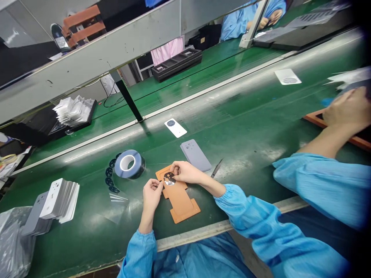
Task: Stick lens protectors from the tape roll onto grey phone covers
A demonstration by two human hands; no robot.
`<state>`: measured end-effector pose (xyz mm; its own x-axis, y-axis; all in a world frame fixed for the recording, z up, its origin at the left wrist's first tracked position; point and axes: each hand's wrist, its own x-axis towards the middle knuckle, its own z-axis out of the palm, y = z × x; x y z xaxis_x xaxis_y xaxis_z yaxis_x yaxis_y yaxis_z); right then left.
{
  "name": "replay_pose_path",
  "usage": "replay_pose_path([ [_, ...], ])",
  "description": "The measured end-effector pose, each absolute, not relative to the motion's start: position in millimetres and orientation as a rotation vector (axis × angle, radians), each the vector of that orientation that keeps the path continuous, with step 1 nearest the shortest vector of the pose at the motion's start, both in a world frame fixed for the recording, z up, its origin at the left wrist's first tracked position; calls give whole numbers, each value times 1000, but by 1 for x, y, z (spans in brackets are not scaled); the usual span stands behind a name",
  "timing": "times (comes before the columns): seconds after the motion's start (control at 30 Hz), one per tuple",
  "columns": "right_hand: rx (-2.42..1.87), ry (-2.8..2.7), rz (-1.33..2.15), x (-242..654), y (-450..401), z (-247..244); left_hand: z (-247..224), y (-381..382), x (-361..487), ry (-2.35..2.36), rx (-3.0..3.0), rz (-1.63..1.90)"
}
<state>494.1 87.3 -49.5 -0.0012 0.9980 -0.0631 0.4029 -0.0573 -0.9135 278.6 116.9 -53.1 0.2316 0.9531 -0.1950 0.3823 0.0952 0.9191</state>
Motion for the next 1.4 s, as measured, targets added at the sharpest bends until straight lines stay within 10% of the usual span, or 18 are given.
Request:
replay_pose_path([
  [1.4,-1702,-1440,1218,508,88,-49,-57,121,283,1207,1343,657],
])
